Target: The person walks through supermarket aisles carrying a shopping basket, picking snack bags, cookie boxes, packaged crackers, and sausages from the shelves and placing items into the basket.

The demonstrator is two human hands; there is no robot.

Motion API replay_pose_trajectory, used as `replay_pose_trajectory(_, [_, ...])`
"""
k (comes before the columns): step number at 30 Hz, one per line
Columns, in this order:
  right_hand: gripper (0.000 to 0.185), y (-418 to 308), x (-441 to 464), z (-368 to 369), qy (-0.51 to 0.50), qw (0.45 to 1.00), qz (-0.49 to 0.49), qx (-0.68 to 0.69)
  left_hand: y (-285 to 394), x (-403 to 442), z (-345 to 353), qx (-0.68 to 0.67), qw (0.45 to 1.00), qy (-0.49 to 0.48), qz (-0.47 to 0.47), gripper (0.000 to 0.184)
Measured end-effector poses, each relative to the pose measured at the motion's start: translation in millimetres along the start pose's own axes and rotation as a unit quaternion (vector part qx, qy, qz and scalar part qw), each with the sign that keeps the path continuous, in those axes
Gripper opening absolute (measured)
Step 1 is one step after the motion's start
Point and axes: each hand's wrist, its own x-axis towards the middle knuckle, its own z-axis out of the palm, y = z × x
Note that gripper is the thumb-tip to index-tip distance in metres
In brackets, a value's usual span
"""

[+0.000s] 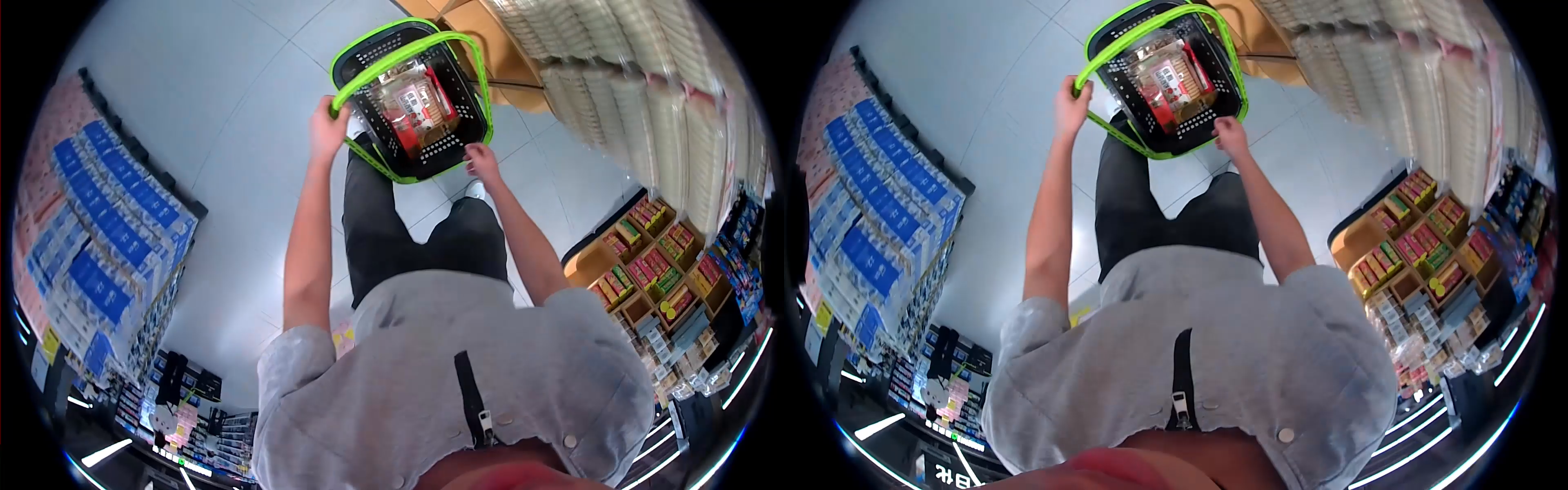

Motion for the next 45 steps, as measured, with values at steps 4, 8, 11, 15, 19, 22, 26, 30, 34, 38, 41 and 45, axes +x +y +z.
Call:
replay_pose_trajectory(4, [0.03, 9, 111, 68, -0.014, 0.923, -0.157, -0.351, -100, 136, 32, 0.118, 0.992, 0.018, 0.037, 0.025])
replay_pose_trajectory(8, [0.052, -3, 236, 117, 0.112, 0.843, -0.212, -0.482, -162, 197, 92, 0.256, 0.966, 0.025, -0.009, 0.032])
replay_pose_trajectory(11, [0.068, -28, 274, 134, 0.056, 0.813, -0.172, -0.553, -176, 195, 123, 0.316, 0.935, 0.131, 0.092, 0.041])
replay_pose_trajectory(15, [0.09, 12, 328, 118, 0.045, 0.893, -0.148, -0.423, -125, 167, 148, 0.121, 0.953, 0.064, 0.272, 0.043])
replay_pose_trajectory(19, [0.089, 42, 329, 99, 0.05, 0.922, -0.168, -0.347, -178, 165, 213, 0.104, 0.98, -0.135, 0.099, 0.041])
replay_pose_trajectory(22, [0.078, 94, 322, 78, 0.047, 0.933, -0.139, -0.328, -282, 197, 282, 0.208, 0.955, -0.212, -0.005, 0.065])
replay_pose_trajectory(26, [0.071, 100, 304, 76, 0.067, 0.941, -0.067, -0.325, -338, 230, 333, 0.126, 0.918, -0.356, -0.121, 0.078])
replay_pose_trajectory(30, [0.082, 65, 284, 84, 0.026, 0.894, -0.009, -0.448, -315, 227, 304, 0.049, 0.879, -0.435, -0.188, 0.086])
replay_pose_trajectory(34, [0.083, 47, 267, 73, -0.072, 0.924, -0.047, -0.371, -336, 223, 297, -0.043, 0.888, -0.433, -0.15, 0.09])
replay_pose_trajectory(38, [0.077, 37, 246, 67, 0.011, 0.89, -0.207, -0.406, -303, 228, 288, -0.019, 0.872, -0.431, -0.229, 0.109])
replay_pose_trajectory(41, [0.077, -10, 206, 70, 0.028, 0.879, -0.171, -0.444, -283, 226, 283, 0.062, 0.881, -0.432, -0.182, 0.111])
replay_pose_trajectory(45, [0.072, -46, 167, 51, 0.039, 0.891, -0.198, -0.406, -248, 211, 266, 0.212, 0.891, -0.4, -0.032, 0.074])
